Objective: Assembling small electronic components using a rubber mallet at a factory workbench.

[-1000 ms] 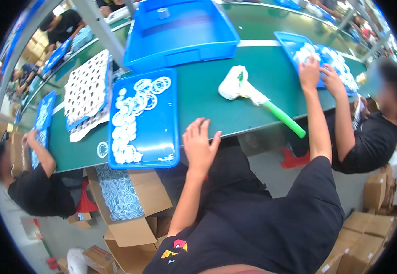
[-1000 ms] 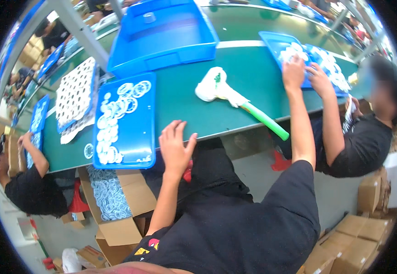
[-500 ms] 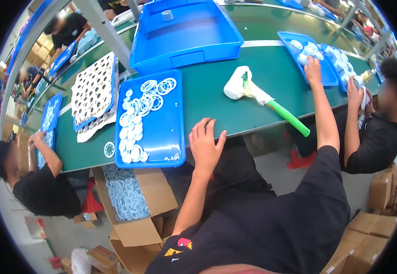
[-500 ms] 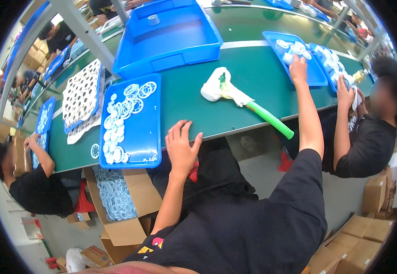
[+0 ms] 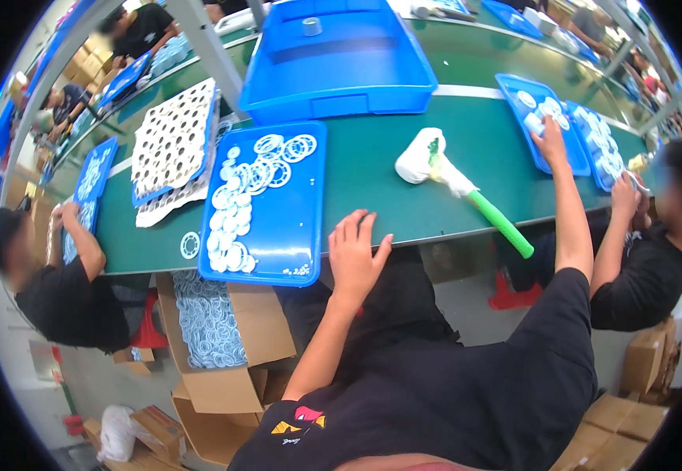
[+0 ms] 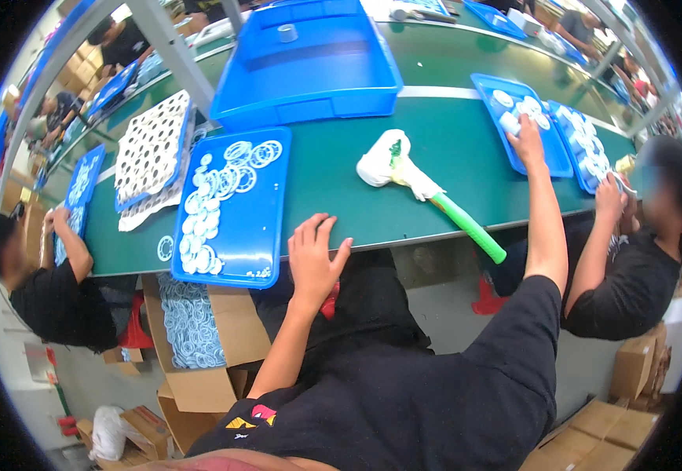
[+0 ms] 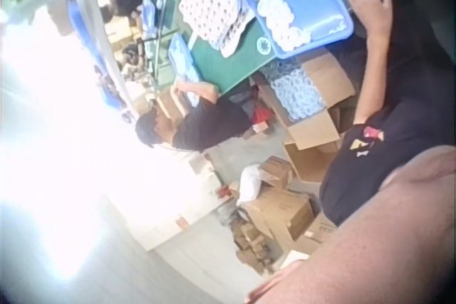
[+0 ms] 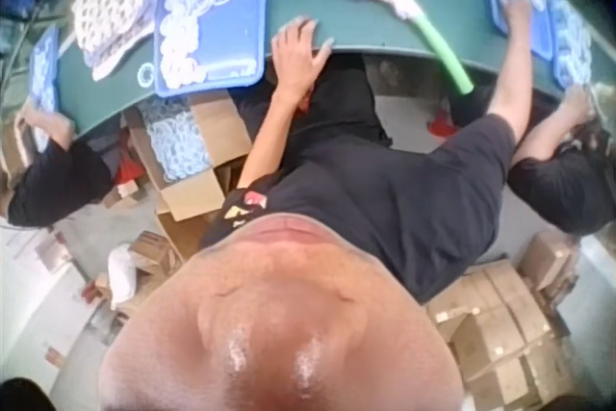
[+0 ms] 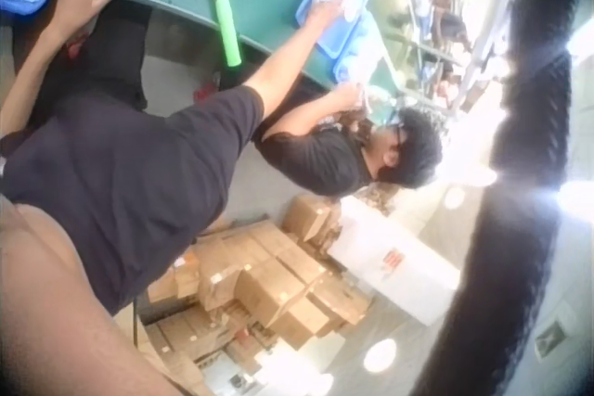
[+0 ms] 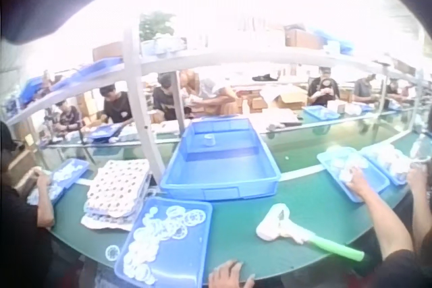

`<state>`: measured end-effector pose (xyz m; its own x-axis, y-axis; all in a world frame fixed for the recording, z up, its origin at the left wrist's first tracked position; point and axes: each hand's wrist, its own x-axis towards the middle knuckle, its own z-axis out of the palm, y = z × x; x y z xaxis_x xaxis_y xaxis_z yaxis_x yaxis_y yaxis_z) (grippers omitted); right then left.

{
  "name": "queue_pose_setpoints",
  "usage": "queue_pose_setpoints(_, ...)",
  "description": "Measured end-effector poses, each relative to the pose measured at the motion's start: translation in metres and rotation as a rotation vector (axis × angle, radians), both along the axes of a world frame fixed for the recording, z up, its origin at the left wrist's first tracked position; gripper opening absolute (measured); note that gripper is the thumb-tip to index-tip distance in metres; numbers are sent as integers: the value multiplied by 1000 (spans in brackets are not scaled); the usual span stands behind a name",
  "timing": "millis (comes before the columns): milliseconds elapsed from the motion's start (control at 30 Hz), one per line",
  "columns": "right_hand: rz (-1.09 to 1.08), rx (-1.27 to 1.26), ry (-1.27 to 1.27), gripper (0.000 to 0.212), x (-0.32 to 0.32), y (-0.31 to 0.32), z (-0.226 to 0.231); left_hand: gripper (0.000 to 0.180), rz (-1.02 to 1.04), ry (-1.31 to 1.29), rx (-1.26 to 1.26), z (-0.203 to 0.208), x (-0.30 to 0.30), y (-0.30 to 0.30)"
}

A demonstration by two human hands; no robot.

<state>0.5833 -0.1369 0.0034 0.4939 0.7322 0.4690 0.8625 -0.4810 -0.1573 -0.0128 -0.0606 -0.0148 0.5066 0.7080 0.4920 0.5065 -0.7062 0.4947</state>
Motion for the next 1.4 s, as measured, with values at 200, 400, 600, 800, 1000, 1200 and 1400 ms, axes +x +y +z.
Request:
queue_pose_setpoints(200, -43, -146, -13, 68, 35, -3, 0, 48, -6, -40, 3, -3, 2, -2)
queue_pose_setpoints(400, -90, -215, -199, 65, 17, 41, 8, 47, -1, -25, 2, 1, 1, -2)
queue_pose_setpoints(600, 65, 33, 193, 65, -158, 196, 75, 47, 16, -25, 2, -2, -5, 1)
queue_pose_setpoints(800, -79, -138, 576, 51, -187, 289, 57, 48, -8, -20, -1, -3, 0, -1)
queue_pose_setpoints(1000, -66, 38, 417, 39, -190, 293, 37, 48, 8, -14, 2, -4, -1, -7)
queue_pose_setpoints(1200, -37, 95, 380, 35, -188, 287, 33, 49, -6, -15, 4, -7, -1, -7)
queue_pose_setpoints(1400, -33, 165, 364, 34, -196, 278, 31, 48, 0, -7, 13, -4, -2, -6)
